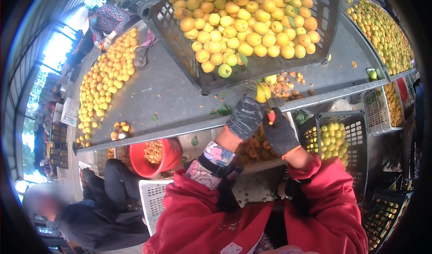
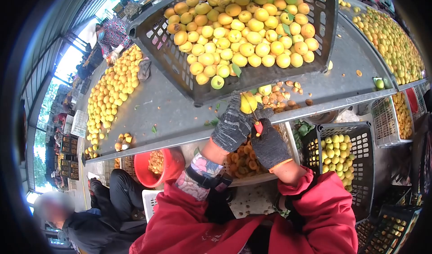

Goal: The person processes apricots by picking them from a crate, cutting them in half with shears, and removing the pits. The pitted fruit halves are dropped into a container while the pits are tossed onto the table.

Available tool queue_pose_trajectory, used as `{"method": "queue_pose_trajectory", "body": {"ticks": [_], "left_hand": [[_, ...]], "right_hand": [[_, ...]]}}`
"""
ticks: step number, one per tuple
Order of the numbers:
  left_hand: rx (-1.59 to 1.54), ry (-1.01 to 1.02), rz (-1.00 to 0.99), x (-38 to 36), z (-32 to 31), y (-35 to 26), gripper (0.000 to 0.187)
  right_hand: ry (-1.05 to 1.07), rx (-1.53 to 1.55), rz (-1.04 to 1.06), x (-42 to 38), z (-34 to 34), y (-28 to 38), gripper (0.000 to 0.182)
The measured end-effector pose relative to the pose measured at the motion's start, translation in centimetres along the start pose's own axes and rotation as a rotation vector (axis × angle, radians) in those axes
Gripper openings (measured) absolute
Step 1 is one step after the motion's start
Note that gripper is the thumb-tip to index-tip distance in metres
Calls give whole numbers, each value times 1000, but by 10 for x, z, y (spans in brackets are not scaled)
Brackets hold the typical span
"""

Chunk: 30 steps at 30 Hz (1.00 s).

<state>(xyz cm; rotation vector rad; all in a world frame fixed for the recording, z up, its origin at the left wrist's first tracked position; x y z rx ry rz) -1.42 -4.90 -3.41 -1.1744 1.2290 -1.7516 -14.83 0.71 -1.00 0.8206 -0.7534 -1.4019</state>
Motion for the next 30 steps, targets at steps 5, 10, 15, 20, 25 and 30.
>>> {"method": "queue_pose_trajectory", "body": {"ticks": [5, 10, 15, 20, 25, 30], "left_hand": [[-63, -55, 34, 2, 12, 6, 32], [-1159, -105, 317, 10, 22, -34, 39], [-765, 28, -19, 2, -6, -51, 42], [-942, 208, 204, 11, -9, -50, 43], [117, -148, -77, 1, -7, -55, 40], [468, -289, -260, -2, -22, -74, 42]], "right_hand": [[0, 52, 152, 5, 4, -2, 25], [-10, 349, 103, 0, 38, 24, 26], [92, 410, 298, 12, 44, 27, 60], [98, 237, 243, 13, 53, 26, 62], [-24, 262, 351, 9, 40, 22, 55], [-69, 551, 182, -2, 19, 17, 40]]}}
Point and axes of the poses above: each hand's wrist, its own x-axis towards the middle knuckle, its own z-axis out of the back of the hand, y = z × x, the point moved 3 cm from there along x, towards the middle knuckle, and after that the axes turned 1 degree about -z, right-handed, at the moved point
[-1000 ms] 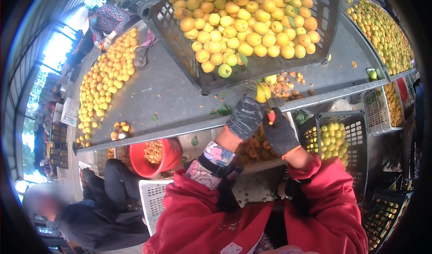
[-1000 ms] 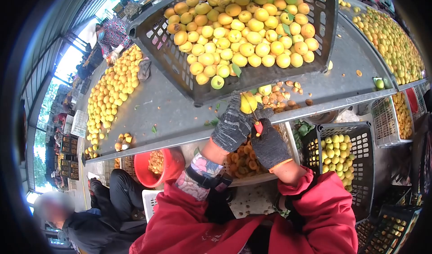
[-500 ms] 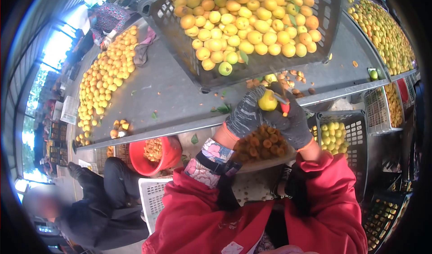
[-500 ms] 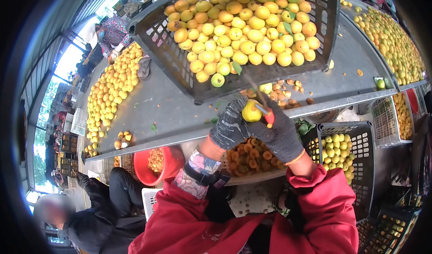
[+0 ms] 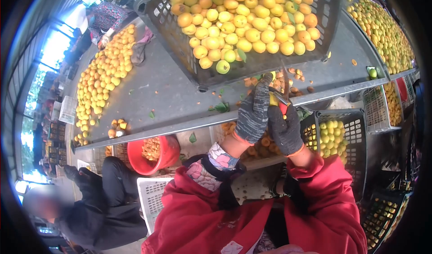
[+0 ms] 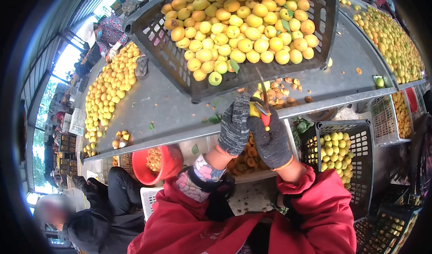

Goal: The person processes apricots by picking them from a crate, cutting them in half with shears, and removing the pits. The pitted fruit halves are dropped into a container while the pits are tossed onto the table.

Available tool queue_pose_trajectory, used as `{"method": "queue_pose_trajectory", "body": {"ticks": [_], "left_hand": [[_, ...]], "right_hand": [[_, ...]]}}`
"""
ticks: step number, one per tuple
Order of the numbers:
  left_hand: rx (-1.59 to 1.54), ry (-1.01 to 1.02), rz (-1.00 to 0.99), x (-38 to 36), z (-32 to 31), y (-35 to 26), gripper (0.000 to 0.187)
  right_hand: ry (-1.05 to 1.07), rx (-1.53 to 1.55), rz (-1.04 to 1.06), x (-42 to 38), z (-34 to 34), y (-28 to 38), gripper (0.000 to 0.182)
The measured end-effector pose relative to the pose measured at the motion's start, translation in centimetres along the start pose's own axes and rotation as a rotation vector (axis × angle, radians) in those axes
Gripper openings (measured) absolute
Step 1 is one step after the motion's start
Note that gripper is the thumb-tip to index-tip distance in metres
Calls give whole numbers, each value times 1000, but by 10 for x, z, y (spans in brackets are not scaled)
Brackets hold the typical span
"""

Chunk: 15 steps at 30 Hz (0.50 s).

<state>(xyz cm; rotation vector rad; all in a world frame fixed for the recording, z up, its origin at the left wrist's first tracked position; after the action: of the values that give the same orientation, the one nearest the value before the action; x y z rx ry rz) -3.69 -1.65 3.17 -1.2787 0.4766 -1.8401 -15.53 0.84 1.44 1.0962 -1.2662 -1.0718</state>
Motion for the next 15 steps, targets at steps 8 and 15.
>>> {"method": "queue_pose_trajectory", "body": {"ticks": [8, 15], "left_hand": [[-336, -91, 288, 4, -1, -5, 46], [-251, -36, 228, 7, 3, 1, 46]], "right_hand": [[-68, 302, -212, -7, -10, 17, 28], [21, 725, -470, -3, -14, 13, 29]]}}
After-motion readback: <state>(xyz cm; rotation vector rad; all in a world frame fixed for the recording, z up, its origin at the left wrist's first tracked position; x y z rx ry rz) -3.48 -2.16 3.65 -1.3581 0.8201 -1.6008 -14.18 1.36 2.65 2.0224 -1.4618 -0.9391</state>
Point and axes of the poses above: each hand's wrist, its own x-axis towards the middle knuckle, its own z-axis out of the back of the hand, y = z × x, the point moved 3 cm from there along x, towards the middle knuckle, and after that the axes turned 1 degree about -z, right-handed, at the moved point
